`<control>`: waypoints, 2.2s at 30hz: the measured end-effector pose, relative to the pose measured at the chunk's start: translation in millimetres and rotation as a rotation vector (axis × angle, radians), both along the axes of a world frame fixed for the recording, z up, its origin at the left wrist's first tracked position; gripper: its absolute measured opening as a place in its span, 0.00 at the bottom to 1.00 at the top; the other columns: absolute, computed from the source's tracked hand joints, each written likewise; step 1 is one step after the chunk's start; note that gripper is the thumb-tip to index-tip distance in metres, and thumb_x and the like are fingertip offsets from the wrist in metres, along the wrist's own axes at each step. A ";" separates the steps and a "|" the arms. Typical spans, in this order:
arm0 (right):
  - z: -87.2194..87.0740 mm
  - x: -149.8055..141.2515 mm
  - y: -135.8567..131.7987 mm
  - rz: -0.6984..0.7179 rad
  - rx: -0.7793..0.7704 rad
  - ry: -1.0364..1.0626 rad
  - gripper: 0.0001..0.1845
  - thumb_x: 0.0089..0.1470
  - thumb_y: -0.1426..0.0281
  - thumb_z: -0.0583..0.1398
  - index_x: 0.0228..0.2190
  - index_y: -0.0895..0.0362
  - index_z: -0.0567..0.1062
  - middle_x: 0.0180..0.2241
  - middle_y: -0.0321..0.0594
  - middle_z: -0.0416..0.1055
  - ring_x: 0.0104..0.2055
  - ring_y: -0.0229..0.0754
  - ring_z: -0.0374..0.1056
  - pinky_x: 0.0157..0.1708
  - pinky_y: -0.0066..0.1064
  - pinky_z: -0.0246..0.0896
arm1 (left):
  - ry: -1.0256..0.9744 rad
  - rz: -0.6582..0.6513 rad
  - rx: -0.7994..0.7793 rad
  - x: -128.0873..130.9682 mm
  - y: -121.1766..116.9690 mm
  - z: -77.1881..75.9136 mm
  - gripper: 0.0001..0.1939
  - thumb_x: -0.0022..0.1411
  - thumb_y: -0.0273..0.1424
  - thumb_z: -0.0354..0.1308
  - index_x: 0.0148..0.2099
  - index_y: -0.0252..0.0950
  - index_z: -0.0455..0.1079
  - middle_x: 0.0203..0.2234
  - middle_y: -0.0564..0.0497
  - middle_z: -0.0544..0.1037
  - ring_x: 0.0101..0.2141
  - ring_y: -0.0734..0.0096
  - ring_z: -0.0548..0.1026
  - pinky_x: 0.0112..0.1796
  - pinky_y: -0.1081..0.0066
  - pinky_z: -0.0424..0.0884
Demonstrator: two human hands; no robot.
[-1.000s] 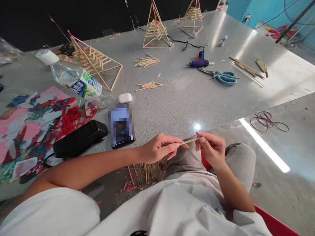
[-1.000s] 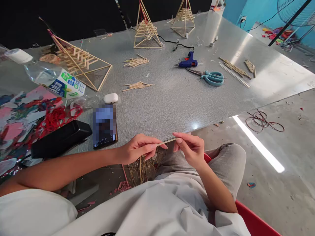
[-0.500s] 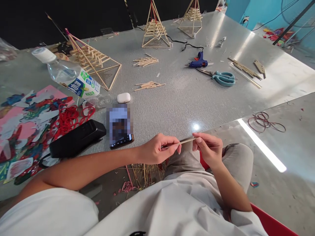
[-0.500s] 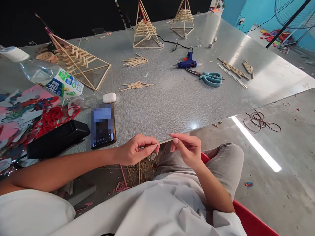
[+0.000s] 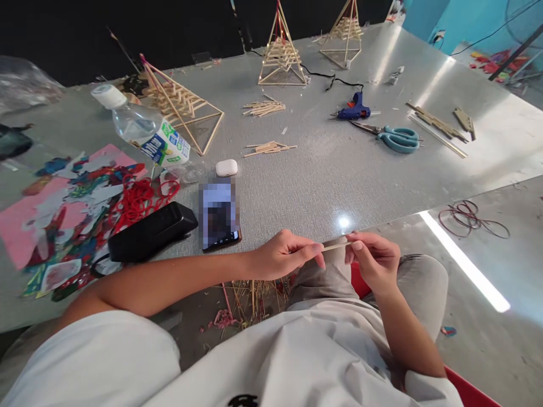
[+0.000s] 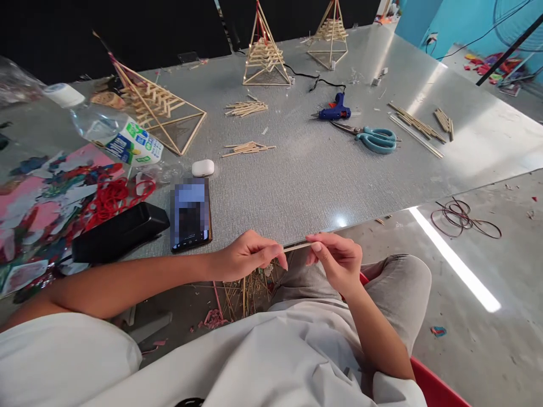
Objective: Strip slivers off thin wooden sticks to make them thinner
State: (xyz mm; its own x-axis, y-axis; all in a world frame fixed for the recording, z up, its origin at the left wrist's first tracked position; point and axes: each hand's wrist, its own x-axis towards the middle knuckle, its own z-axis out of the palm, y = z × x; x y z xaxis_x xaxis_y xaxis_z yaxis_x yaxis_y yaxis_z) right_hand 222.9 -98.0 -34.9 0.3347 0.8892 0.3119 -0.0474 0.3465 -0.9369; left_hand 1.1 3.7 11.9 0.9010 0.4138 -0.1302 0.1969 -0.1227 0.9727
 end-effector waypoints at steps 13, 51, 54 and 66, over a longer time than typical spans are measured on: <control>-14.8 6.9 -1.9 0.001 -0.058 0.080 0.11 0.60 0.57 0.75 0.35 0.52 0.89 0.18 0.36 0.77 0.17 0.38 0.70 0.17 0.29 0.68 | -0.028 -0.043 0.111 0.5 -2.3 -2.1 0.18 0.78 0.36 0.55 0.47 0.30 0.83 0.17 0.60 0.62 0.18 0.80 0.57 0.23 0.75 0.54; -13.7 18.4 2.9 -0.008 -0.074 0.290 0.14 0.57 0.54 0.76 0.31 0.51 0.86 0.15 0.27 0.64 0.16 0.31 0.53 0.18 0.27 0.52 | -0.242 -0.172 0.130 2.0 -3.3 -16.0 0.15 0.72 0.40 0.70 0.39 0.35 0.89 0.24 0.45 0.86 0.24 0.74 0.74 0.26 0.74 0.69; -13.4 17.6 2.6 0.022 -0.065 0.305 0.13 0.58 0.56 0.76 0.31 0.50 0.86 0.14 0.26 0.61 0.16 0.31 0.52 0.19 0.28 0.52 | -0.254 -0.137 0.133 2.8 -4.1 -13.1 0.26 0.72 0.45 0.69 0.25 0.35 0.83 0.17 0.46 0.80 0.21 0.76 0.71 0.24 0.74 0.66; -9.5 18.7 2.0 0.089 -0.060 0.317 0.17 0.61 0.55 0.74 0.29 0.51 0.81 0.14 0.25 0.53 0.17 0.32 0.47 0.19 0.27 0.45 | -0.168 -0.175 0.118 1.0 -3.1 -6.5 0.26 0.82 0.40 0.52 0.39 0.30 0.86 0.25 0.42 0.85 0.24 0.73 0.76 0.29 0.73 0.71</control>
